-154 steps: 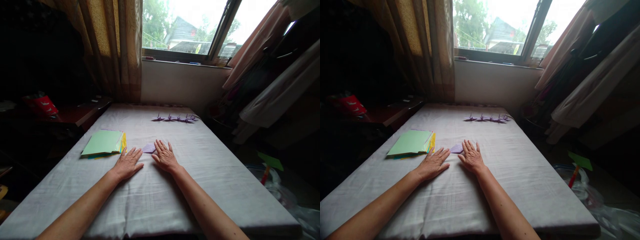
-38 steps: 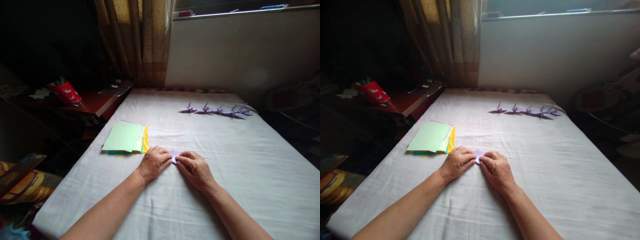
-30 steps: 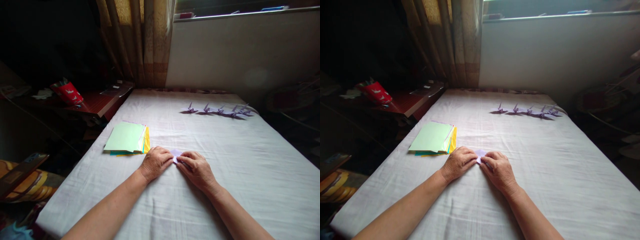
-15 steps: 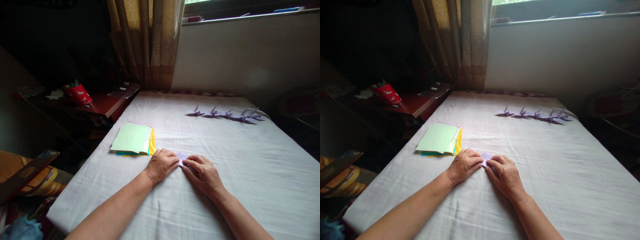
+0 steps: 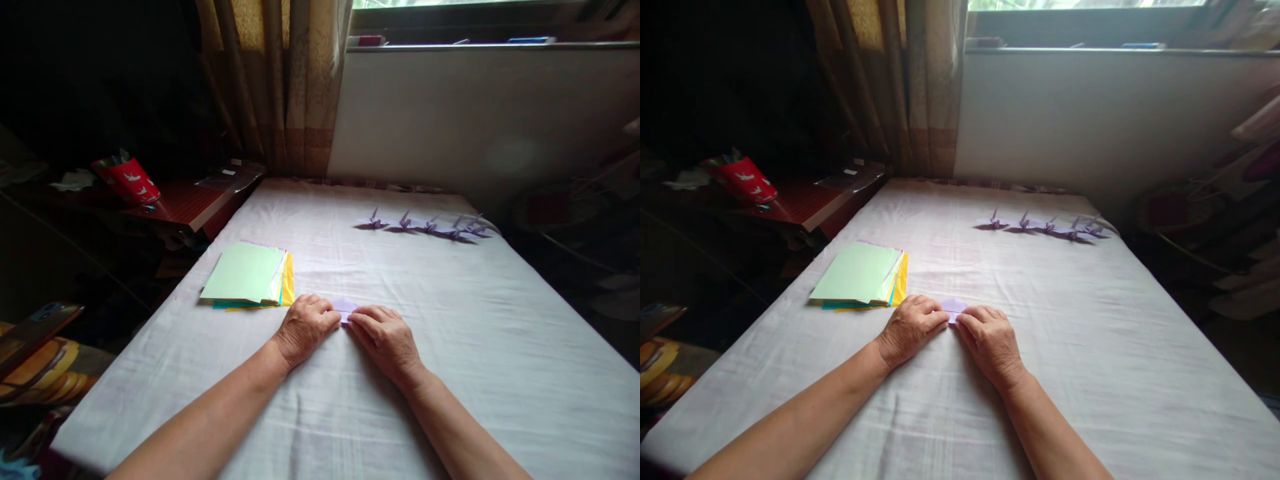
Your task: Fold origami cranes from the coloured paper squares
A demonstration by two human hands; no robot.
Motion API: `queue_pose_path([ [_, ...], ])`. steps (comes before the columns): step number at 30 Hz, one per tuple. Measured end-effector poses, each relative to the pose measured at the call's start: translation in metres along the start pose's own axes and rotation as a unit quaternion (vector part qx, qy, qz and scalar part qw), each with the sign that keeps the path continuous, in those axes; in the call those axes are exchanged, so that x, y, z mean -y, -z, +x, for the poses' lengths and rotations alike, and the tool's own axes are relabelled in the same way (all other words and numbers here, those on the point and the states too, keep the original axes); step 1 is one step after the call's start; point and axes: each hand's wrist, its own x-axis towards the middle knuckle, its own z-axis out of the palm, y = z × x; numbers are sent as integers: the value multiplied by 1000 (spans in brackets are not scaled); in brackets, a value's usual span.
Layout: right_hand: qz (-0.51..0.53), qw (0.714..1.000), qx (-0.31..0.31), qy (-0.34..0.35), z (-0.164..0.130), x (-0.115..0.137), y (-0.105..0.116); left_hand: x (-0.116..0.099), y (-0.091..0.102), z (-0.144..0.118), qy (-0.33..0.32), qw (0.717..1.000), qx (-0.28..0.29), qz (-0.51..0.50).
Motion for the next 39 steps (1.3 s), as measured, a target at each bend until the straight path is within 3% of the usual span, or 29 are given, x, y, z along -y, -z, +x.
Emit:
queue_pose_path([
  [10, 50, 997, 14, -60, 5, 3, 2, 2, 2, 2, 31, 997, 15, -70],
  [21, 123, 982, 14, -144, 6, 3, -3, -6, 3, 10, 124, 985, 69, -97],
  [29, 119, 973, 4, -198, 12, 8, -6, -6, 3, 13, 145, 980, 77, -113],
  [39, 102, 971, 9, -217, 13, 10, -7, -5, 2, 16, 146, 982, 85, -81],
])
